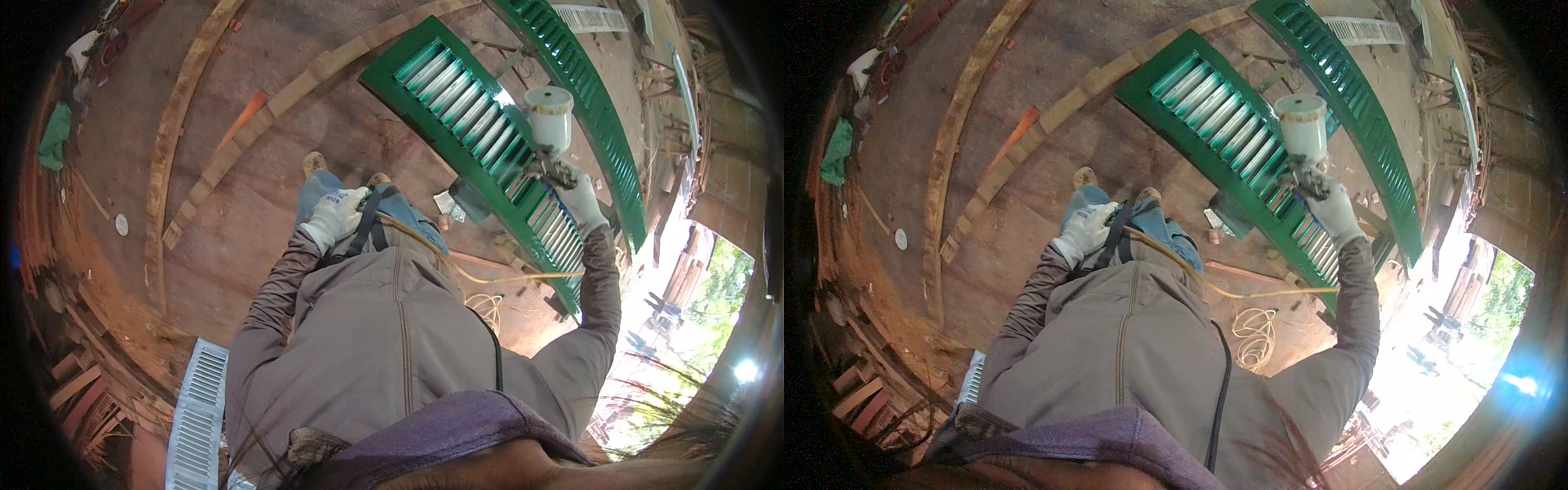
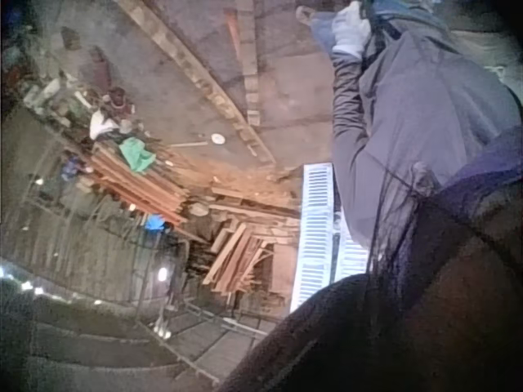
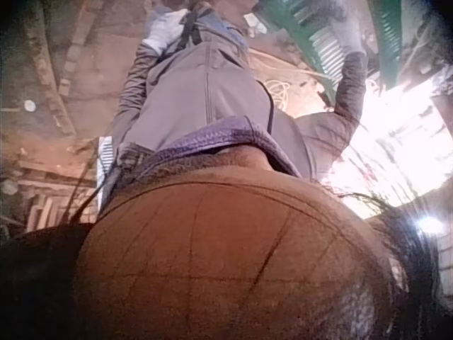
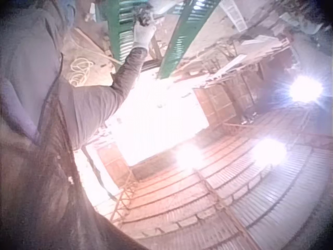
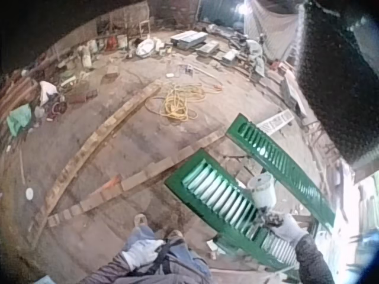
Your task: The person uses a spray gun to apply green paint to a metal louvered vent. They move the spray gun back and forth across the surface to ensure even coverage.
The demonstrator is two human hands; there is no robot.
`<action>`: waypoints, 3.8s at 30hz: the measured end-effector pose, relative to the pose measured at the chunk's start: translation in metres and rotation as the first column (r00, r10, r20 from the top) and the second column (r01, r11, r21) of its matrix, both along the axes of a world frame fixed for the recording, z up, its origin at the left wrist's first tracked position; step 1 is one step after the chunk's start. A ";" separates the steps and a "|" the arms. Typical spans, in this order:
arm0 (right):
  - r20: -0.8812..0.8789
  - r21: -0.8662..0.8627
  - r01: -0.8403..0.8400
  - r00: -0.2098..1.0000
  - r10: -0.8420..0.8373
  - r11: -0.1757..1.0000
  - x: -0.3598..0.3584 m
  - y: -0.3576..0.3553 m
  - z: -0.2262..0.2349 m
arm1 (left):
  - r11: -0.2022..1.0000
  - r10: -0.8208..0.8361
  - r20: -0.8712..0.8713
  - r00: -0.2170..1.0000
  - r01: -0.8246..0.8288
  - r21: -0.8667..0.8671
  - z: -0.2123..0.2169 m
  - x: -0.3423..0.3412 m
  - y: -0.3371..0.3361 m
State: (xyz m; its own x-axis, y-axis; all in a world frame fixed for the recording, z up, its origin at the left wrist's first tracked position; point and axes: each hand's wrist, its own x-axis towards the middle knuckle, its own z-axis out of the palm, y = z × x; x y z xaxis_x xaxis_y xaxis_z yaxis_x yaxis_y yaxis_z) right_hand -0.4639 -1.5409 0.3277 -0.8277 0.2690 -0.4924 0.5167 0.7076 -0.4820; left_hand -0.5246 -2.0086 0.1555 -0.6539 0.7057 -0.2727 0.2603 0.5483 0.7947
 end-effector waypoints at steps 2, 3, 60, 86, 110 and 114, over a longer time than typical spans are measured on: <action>-0.041 0.340 -0.066 0.996 0.085 0.938 -0.009 0.010 -0.009 | 1.000 -0.003 -0.004 1.000 0.003 -0.008 -0.002 0.001 -0.001; -0.049 0.500 -0.089 0.990 0.131 0.862 -0.012 0.015 -0.012 | 1.000 -0.005 -0.002 1.000 0.005 -0.010 -0.001 0.000 -0.002; -0.162 0.602 -0.076 0.963 0.215 0.795 -0.059 -0.008 -0.024 | 0.979 0.044 -0.028 0.999 -0.037 0.200 0.007 -0.030 -0.021; -0.243 0.301 -0.018 0.965 0.095 0.954 -0.082 -0.036 -0.021 | 0.995 0.027 -0.019 0.999 -0.025 0.099 0.009 -0.037 -0.029; -0.199 0.506 -0.194 0.922 0.332 0.840 -0.114 -0.051 -0.021 | 0.984 0.076 -0.047 0.996 -0.067 0.166 0.020 -0.041 -0.038; 0.069 -0.228 0.188 0.982 -0.177 0.955 -0.113 -0.083 0.008 | 0.980 0.106 -0.059 0.993 -0.094 0.177 0.015 -0.040 -0.039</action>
